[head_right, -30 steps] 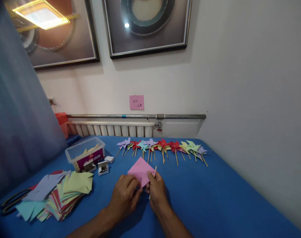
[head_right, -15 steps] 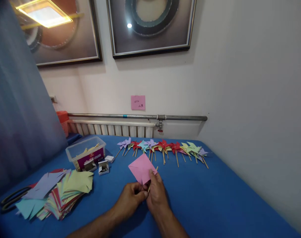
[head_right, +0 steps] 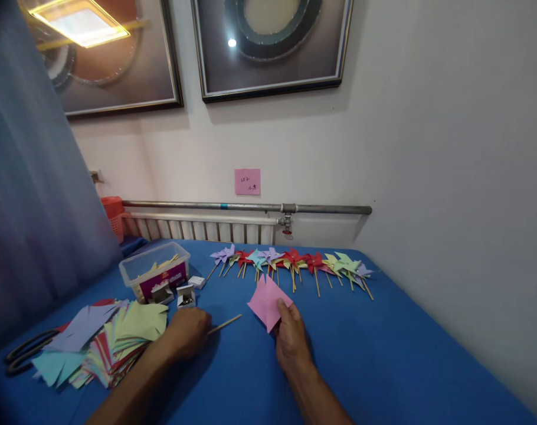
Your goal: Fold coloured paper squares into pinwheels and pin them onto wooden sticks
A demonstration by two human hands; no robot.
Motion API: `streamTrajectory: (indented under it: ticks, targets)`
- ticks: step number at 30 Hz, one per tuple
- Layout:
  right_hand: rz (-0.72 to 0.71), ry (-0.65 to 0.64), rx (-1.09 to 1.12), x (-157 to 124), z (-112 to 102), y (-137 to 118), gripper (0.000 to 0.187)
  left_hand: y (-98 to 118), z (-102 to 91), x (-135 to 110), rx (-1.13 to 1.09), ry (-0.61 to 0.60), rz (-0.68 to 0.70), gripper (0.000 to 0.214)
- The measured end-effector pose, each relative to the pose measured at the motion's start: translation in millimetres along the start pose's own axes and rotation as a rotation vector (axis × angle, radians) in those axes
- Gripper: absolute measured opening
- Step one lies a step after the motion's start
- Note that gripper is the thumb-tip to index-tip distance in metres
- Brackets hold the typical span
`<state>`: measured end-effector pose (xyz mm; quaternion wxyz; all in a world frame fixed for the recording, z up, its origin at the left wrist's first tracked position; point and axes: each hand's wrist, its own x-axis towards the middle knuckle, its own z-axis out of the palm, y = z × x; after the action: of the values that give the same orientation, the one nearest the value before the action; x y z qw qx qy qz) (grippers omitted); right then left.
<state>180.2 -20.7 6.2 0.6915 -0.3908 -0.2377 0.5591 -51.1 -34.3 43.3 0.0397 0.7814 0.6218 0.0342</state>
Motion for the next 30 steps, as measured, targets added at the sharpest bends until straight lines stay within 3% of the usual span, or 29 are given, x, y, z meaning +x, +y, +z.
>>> streamTrajectory:
  ticks: [3, 5, 9, 11, 14, 19, 23, 30]
  targets:
    - [0.022, -0.038, -0.034, -6.8, 3.6, -2.0, 0.043, -24.0, -12.0, -0.6, 0.04, 0.012, -0.082, 0.016]
    - [0.066, -0.097, -0.037, -16.8, 10.1, -2.0, 0.042, -24.6, -12.7, 0.3, -0.132, 0.09, -0.07, 0.018]
    - [0.161, -0.255, 0.005, -37.2, 23.8, -0.2, 0.042, 3.4, 3.1, 7.5, -0.893, 0.257, 0.033, 0.029]
    - [0.168, -0.302, 0.037, -42.8, 27.5, 0.9, 0.046, 21.2, 15.1, 12.0, -1.264, 0.201, 0.08, 0.035]
    - [0.18, -0.31, 0.031, -46.1, 28.5, 2.2, 0.049, 40.6, 29.2, 15.9, -1.523, 0.163, -0.001, 0.037]
    - [0.186, -0.277, -0.022, -48.7, 25.0, 3.9, 0.05, 51.2, 35.3, 15.6, -1.713, 0.138, -0.128, 0.046]
    - [0.186, -0.308, -0.091, -46.8, 21.5, 9.9, 0.044, 51.4, 32.6, 14.1, -1.718, 0.138, -0.153, 0.043]
    - [0.138, -0.285, -0.161, -40.2, 17.3, 20.7, 0.046, 49.2, 30.3, 12.2, -1.51, 0.379, -0.108, 0.029]
